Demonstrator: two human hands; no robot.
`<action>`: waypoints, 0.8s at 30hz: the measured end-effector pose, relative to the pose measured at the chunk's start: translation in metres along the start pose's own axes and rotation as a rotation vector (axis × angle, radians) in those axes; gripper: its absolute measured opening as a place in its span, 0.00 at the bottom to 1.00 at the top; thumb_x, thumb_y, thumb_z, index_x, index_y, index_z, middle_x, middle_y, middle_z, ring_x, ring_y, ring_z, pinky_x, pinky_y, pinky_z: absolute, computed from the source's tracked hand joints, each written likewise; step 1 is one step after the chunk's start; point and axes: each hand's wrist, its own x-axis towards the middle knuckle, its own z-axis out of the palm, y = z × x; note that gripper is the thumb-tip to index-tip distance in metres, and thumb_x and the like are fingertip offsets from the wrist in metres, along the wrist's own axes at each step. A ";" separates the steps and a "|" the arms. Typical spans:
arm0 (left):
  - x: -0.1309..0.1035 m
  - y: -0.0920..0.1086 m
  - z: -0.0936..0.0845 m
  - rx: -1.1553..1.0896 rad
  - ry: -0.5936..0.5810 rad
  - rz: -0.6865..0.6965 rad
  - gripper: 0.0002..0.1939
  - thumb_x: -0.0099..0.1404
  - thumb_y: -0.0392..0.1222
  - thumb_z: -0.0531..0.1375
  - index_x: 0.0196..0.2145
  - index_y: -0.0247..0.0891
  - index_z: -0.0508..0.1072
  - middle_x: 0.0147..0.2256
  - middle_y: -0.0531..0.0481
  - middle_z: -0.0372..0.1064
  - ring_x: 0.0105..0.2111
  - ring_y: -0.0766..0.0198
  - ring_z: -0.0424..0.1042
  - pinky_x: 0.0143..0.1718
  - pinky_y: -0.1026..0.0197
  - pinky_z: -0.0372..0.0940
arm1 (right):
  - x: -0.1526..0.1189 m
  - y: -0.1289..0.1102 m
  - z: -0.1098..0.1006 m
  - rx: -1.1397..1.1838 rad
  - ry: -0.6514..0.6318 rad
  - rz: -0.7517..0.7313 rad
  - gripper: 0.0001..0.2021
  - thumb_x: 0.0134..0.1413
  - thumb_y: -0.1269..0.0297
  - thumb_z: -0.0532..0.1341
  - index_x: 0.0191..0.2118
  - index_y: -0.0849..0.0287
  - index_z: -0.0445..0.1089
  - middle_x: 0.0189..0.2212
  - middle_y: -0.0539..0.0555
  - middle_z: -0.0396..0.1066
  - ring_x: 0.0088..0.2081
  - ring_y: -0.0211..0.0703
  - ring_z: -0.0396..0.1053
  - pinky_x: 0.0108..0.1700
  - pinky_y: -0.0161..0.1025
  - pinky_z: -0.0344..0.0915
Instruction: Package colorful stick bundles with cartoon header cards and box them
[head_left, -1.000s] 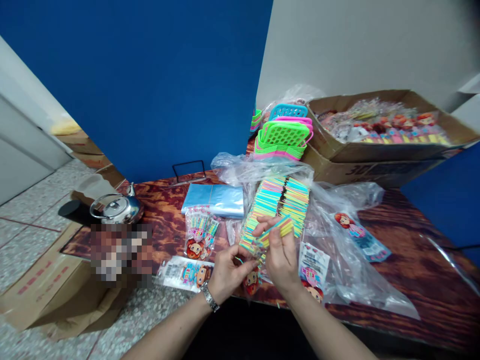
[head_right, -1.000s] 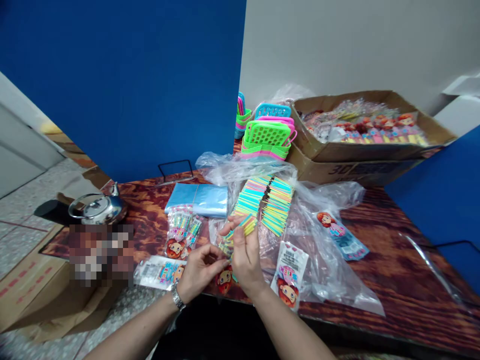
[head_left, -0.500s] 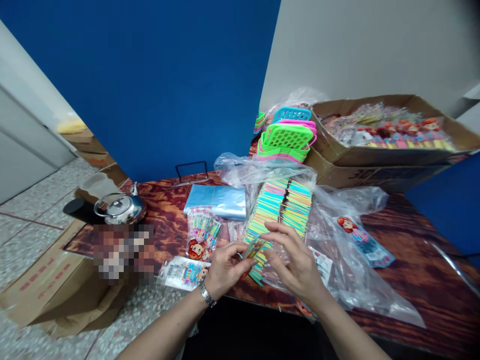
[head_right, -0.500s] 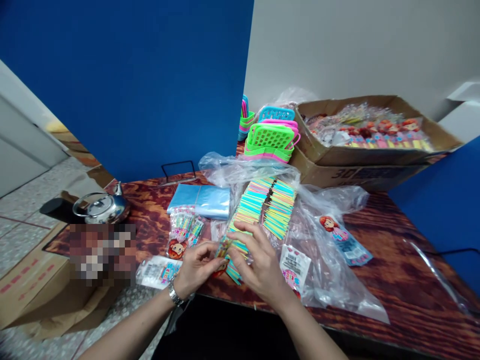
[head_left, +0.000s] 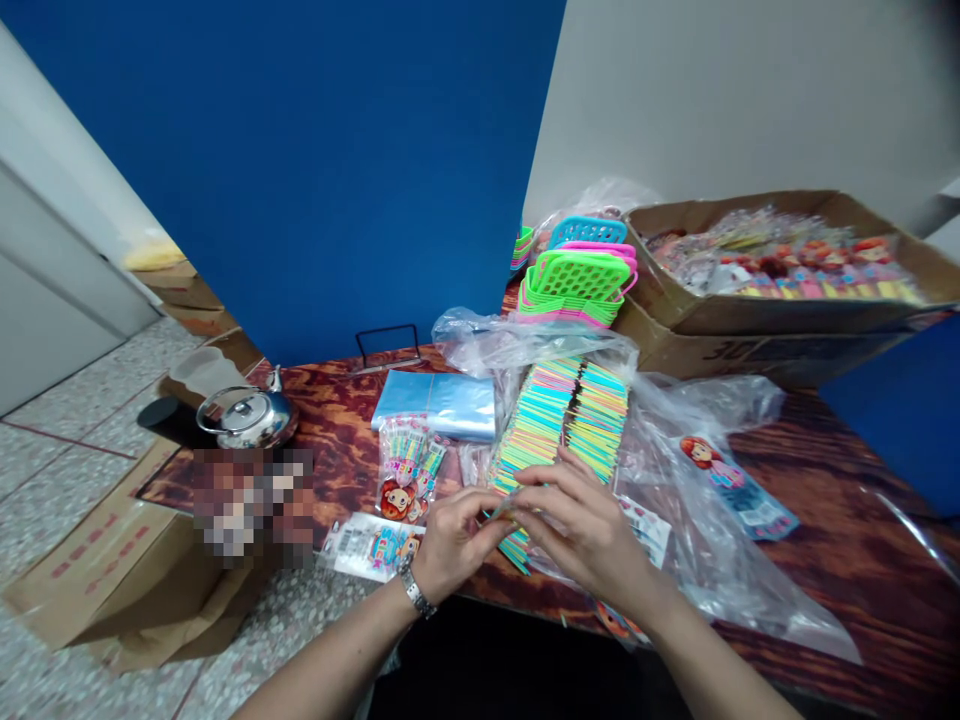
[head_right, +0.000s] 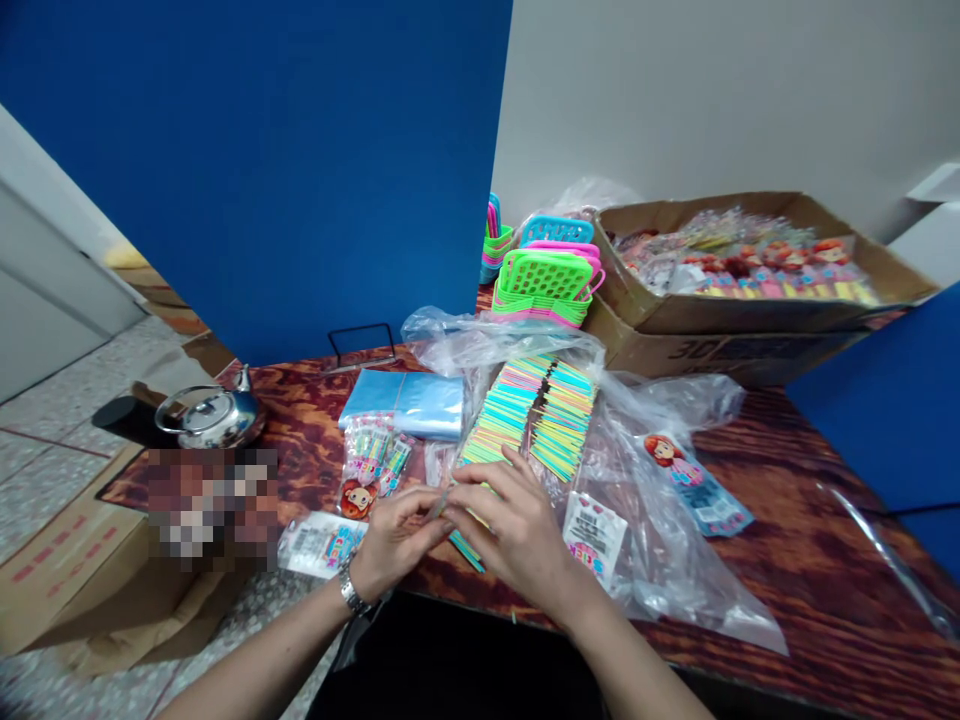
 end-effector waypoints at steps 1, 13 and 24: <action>0.000 -0.001 0.000 0.008 0.006 0.002 0.06 0.59 0.38 0.61 0.35 0.36 0.74 0.33 0.46 0.75 0.34 0.63 0.73 0.38 0.63 0.66 | 0.001 -0.001 0.000 0.003 -0.025 0.000 0.07 0.53 0.69 0.59 0.40 0.54 0.68 0.39 0.53 0.71 0.41 0.40 0.70 0.55 0.51 0.55; 0.000 0.001 -0.005 0.003 -0.014 -0.062 0.06 0.59 0.39 0.61 0.34 0.35 0.75 0.31 0.48 0.75 0.32 0.64 0.72 0.34 0.65 0.64 | 0.005 0.001 -0.001 -0.050 -0.036 -0.022 0.08 0.53 0.68 0.60 0.40 0.55 0.67 0.39 0.54 0.71 0.41 0.41 0.69 0.55 0.50 0.55; -0.005 -0.004 -0.012 0.086 -0.016 -0.160 0.06 0.59 0.40 0.60 0.28 0.35 0.72 0.25 0.51 0.69 0.27 0.66 0.67 0.29 0.66 0.60 | 0.010 0.000 -0.004 0.007 -0.076 0.069 0.08 0.57 0.68 0.55 0.41 0.56 0.68 0.40 0.55 0.71 0.42 0.42 0.69 0.45 0.41 0.65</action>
